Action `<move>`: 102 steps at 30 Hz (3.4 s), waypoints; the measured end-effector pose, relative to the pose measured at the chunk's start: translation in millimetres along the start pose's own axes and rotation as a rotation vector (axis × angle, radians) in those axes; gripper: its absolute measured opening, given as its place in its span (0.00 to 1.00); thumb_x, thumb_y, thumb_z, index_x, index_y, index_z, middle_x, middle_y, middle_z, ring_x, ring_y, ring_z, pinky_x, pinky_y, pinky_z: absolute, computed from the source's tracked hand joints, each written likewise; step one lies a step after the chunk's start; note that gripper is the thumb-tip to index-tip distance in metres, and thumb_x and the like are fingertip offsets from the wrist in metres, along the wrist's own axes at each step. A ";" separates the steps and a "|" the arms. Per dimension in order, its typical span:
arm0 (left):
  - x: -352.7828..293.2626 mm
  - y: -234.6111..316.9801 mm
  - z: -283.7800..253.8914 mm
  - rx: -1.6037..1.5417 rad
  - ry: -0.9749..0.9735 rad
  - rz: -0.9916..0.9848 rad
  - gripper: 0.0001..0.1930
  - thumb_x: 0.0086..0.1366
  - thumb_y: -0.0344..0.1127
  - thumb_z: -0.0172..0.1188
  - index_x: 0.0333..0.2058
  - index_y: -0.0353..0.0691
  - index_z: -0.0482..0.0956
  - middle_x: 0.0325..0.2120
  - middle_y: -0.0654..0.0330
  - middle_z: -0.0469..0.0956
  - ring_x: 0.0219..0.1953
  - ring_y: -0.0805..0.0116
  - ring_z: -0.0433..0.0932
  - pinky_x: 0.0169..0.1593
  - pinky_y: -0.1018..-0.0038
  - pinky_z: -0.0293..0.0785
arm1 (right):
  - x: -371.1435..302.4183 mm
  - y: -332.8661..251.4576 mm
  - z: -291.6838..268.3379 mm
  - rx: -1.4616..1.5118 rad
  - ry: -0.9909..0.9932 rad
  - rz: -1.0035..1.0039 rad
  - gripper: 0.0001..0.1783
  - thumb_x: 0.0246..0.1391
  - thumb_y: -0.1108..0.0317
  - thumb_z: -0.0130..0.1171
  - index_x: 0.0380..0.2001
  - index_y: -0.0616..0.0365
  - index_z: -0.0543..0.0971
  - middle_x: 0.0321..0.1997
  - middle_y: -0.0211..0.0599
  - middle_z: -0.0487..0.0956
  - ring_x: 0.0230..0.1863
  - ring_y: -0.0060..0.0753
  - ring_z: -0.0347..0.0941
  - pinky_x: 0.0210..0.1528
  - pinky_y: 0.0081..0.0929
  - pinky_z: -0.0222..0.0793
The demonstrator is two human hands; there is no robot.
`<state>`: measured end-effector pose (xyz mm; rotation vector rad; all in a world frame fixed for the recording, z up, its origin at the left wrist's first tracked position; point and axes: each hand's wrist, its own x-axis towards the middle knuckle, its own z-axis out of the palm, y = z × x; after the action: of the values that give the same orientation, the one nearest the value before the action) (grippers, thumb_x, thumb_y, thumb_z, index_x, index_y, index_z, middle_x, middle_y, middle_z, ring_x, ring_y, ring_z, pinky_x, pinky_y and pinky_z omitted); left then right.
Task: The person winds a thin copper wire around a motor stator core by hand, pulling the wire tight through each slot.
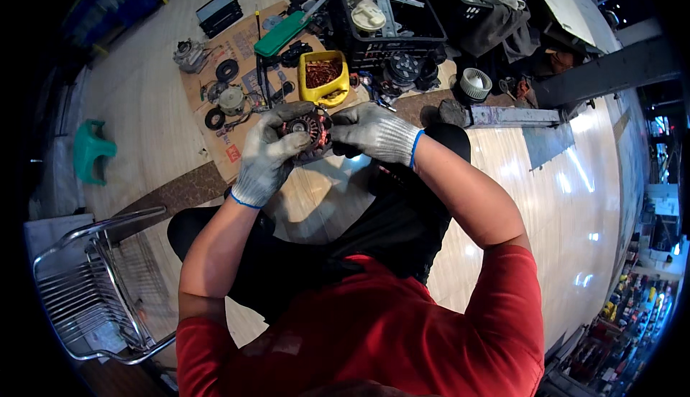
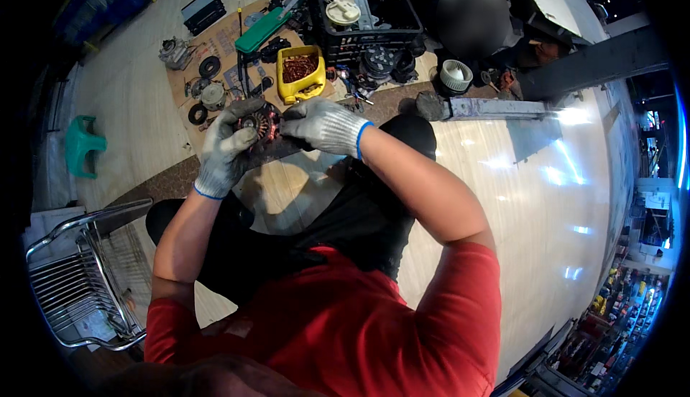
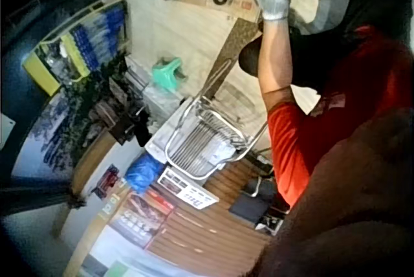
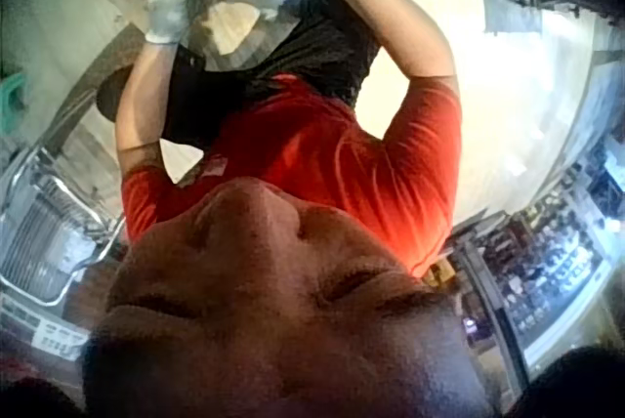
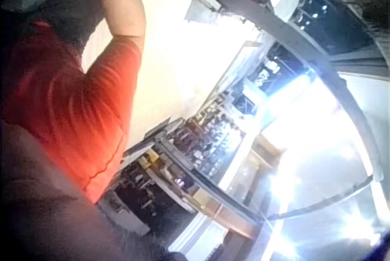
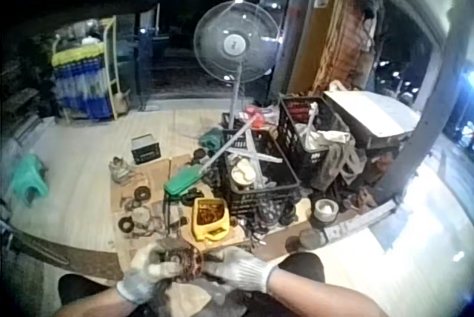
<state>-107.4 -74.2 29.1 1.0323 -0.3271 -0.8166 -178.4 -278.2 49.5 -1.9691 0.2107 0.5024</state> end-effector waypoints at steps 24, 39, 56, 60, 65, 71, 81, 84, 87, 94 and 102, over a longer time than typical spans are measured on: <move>21.8 -18.1 -13.7 -0.193 0.452 0.073 0.22 0.62 0.28 0.65 0.54 0.29 0.72 0.46 0.53 0.77 0.45 0.68 0.79 0.51 0.74 0.78 | -86.9 25.0 38.9 -1.142 0.330 -0.173 0.12 0.48 0.63 0.60 0.37 0.48 0.79 0.26 0.39 0.79 0.27 0.42 0.79 0.27 0.39 0.76; 20.8 -18.4 -28.2 -0.235 0.407 0.120 0.19 0.60 0.23 0.65 0.50 0.31 0.74 0.44 0.52 0.79 0.44 0.66 0.80 0.49 0.74 0.81 | -87.9 43.2 16.5 -0.911 0.490 -0.141 0.12 0.57 0.58 0.58 0.38 0.53 0.80 0.27 0.41 0.80 0.31 0.47 0.79 0.31 0.39 0.74; 14.4 2.8 -11.0 -0.146 0.304 0.016 0.17 0.67 0.26 0.54 0.54 0.29 0.70 0.48 0.47 0.77 0.49 0.59 0.80 0.53 0.65 0.80 | -112.3 52.5 -0.7 -0.835 0.620 -0.148 0.10 0.55 0.61 0.60 0.39 0.51 0.83 0.33 0.43 0.81 0.34 0.52 0.78 0.32 0.41 0.74; 20.3 -6.4 -29.0 -0.350 0.289 0.108 0.18 0.67 0.25 0.54 0.54 0.27 0.66 0.46 0.46 0.76 0.46 0.55 0.80 0.51 0.63 0.82 | -118.1 59.8 6.2 -0.847 0.528 -0.067 0.12 0.55 0.59 0.60 0.40 0.51 0.81 0.32 0.43 0.80 0.35 0.51 0.78 0.32 0.42 0.74; 19.7 -11.5 -36.0 -0.441 0.315 0.108 0.17 0.67 0.24 0.54 0.54 0.27 0.66 0.46 0.45 0.76 0.46 0.56 0.81 0.51 0.63 0.82 | -121.5 26.6 7.4 -0.852 0.404 -0.001 0.25 0.54 0.56 0.62 0.54 0.51 0.75 0.48 0.50 0.78 0.50 0.54 0.75 0.46 0.45 0.74; 21.8 -14.9 -35.6 -0.381 0.283 0.120 0.17 0.68 0.25 0.52 0.54 0.26 0.67 0.46 0.46 0.77 0.47 0.55 0.80 0.52 0.63 0.81 | -77.0 -15.0 35.5 -0.891 0.526 -0.192 0.35 0.52 0.51 0.64 0.60 0.54 0.69 0.48 0.51 0.75 0.49 0.52 0.74 0.51 0.45 0.71; 13.1 -7.8 -27.6 -0.340 0.167 0.027 0.20 0.72 0.31 0.44 0.61 0.35 0.64 0.53 0.46 0.74 0.53 0.53 0.77 0.54 0.52 0.78 | 2.5 -24.3 30.3 -0.357 0.502 -0.155 0.35 0.53 0.37 0.56 0.48 0.60 0.79 0.42 0.53 0.82 0.47 0.54 0.78 0.48 0.44 0.74; 11.5 1.7 -16.4 -0.267 0.252 -0.002 0.21 0.72 0.29 0.45 0.62 0.36 0.63 0.52 0.48 0.75 0.52 0.54 0.78 0.53 0.54 0.79 | 13.6 -19.0 20.1 -0.376 0.448 -0.169 0.36 0.54 0.37 0.56 0.51 0.58 0.79 0.45 0.54 0.81 0.47 0.54 0.78 0.49 0.44 0.74; 13.7 4.0 -18.0 -0.296 0.219 0.017 0.21 0.71 0.29 0.47 0.62 0.36 0.64 0.51 0.49 0.76 0.49 0.56 0.80 0.50 0.56 0.82 | 17.0 -11.7 10.9 -0.272 0.329 -0.237 0.29 0.58 0.44 0.57 0.48 0.60 0.80 0.39 0.47 0.82 0.40 0.42 0.78 0.45 0.32 0.73; 13.9 0.6 -30.2 -0.340 0.113 -0.108 0.16 0.73 0.35 0.49 0.55 0.34 0.71 0.46 0.50 0.78 0.42 0.58 0.83 0.43 0.63 0.86 | 15.9 -13.5 13.9 -0.023 0.263 -0.282 0.28 0.62 0.47 0.56 0.46 0.65 0.81 0.31 0.33 0.81 0.35 0.18 0.73 0.39 0.22 0.71; 24.9 -16.2 -43.5 -0.320 0.173 -0.119 0.20 0.70 0.38 0.54 0.57 0.35 0.71 0.48 0.52 0.77 0.45 0.60 0.80 0.44 0.64 0.82 | 17.9 -2.9 17.4 -0.020 0.174 -0.290 0.17 0.59 0.57 0.54 0.43 0.59 0.79 0.27 0.35 0.77 0.27 0.27 0.71 0.28 0.25 0.67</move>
<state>-72.1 -69.3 -9.6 0.8196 0.0140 -0.8483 -165.7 -260.0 37.6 -2.0215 0.0266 0.1455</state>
